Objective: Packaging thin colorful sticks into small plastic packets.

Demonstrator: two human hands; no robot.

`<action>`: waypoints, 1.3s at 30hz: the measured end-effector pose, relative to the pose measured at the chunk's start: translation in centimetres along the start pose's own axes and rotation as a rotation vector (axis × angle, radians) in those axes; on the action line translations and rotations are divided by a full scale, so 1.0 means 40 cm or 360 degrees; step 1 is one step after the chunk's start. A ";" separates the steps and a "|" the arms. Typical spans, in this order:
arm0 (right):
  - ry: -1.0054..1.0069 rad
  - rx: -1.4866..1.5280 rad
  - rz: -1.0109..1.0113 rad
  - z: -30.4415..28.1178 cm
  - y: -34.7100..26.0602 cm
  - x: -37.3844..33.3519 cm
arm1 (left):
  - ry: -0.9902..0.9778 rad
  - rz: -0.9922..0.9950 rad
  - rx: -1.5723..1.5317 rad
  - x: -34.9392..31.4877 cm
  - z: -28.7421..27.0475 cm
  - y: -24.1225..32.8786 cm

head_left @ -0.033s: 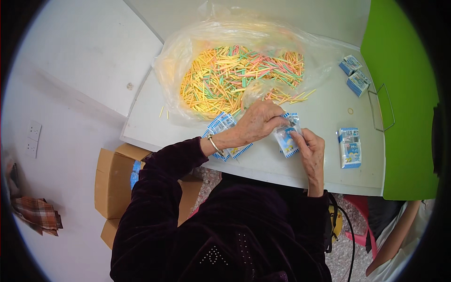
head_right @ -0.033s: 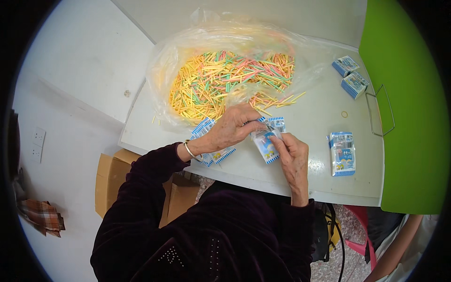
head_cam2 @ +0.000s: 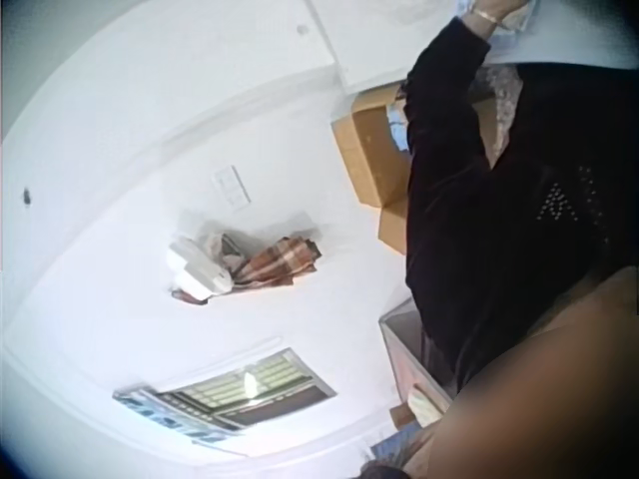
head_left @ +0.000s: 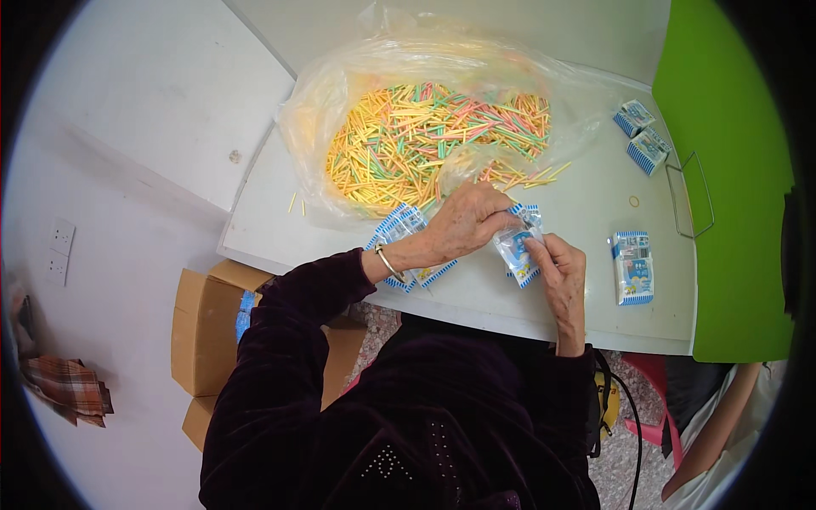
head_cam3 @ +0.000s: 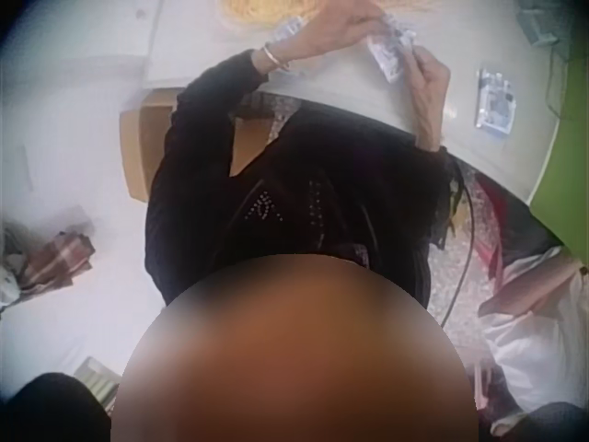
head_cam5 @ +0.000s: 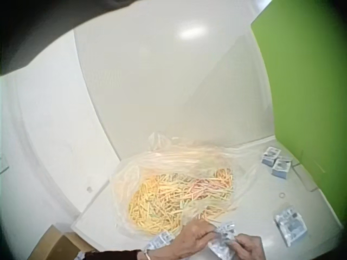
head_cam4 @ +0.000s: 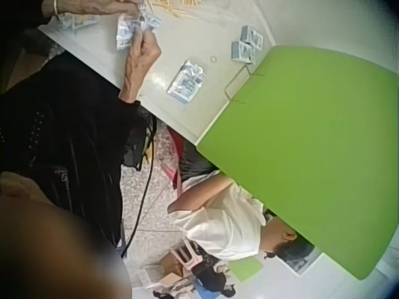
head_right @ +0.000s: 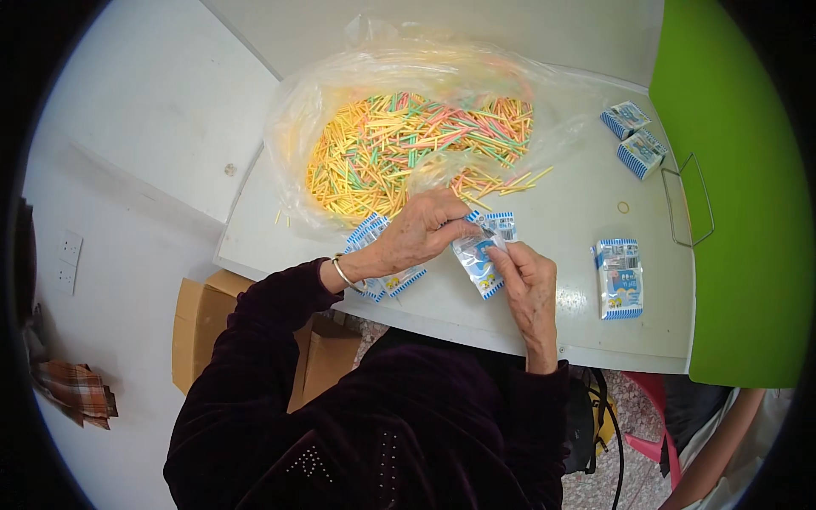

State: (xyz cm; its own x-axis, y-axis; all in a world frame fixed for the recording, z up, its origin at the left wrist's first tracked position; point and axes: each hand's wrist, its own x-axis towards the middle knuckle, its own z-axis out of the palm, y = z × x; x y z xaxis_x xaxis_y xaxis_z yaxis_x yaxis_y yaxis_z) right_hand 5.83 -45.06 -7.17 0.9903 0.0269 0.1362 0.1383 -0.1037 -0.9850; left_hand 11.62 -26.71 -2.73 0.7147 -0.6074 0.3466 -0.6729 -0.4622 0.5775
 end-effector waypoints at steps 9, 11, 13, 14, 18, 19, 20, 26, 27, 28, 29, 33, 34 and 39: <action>0.0010 -0.0030 0.0023 0.007 0.028 0.008 | 0.0154 -0.0045 -0.0052 0.096 -0.064 -0.070; 0.0013 0.0014 0.0077 0.013 0.029 0.004 | 0.0286 0.0269 0.0461 0.164 -0.083 -0.143; -0.0024 -0.0030 0.0100 0.020 0.041 0.012 | 0.0164 0.0290 0.0765 0.216 -0.083 -0.187; -0.0028 -0.0032 0.0092 0.023 0.042 0.015 | 0.0034 0.0308 0.1066 0.234 -0.083 -0.205; -0.0014 -0.0161 -0.0008 0.020 0.041 0.011 | -0.0335 0.0464 0.1467 0.297 -0.057 -0.234; -0.0008 -0.0203 -0.0029 0.020 0.042 0.010 | -0.0438 0.0459 0.1526 0.305 -0.053 -0.238; 0.0007 -0.0211 -0.0044 0.020 0.045 0.008 | -0.0541 0.0453 0.1585 0.313 -0.047 -0.242; -0.0006 -0.0286 -0.0119 0.022 0.045 0.011 | -0.0948 0.0371 0.1821 0.349 -0.031 -0.217; 0.0003 -0.0289 -0.0119 0.020 0.045 0.009 | -0.0945 0.0381 0.1820 0.347 -0.023 -0.224; -0.0010 -0.0296 -0.0126 0.021 0.049 0.010 | -0.0798 0.0506 0.1884 0.336 -0.012 -0.244; -0.0024 -0.0302 -0.0134 0.021 0.052 0.011 | -0.0648 0.0631 0.1945 0.326 -0.001 -0.264; 0.0005 -0.0265 -0.0158 0.021 0.049 0.011 | -0.0389 0.0719 0.1993 0.304 0.026 -0.281; 0.0000 -0.0307 -0.0163 0.019 0.045 0.011 | -0.0329 0.0731 0.1924 0.300 0.028 -0.283; 0.0006 -0.0332 -0.0166 0.019 0.050 0.012 | -0.0101 0.0760 0.1799 0.273 0.036 -0.294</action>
State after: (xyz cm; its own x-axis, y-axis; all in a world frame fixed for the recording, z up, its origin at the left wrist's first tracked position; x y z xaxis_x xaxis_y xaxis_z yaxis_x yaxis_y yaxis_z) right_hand 6.59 -44.51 -9.14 0.9705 0.0446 0.2370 0.2392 -0.3036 -0.9223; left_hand 27.07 -28.83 -6.81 0.3620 -0.8850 0.2927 -0.6739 -0.4654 -0.5738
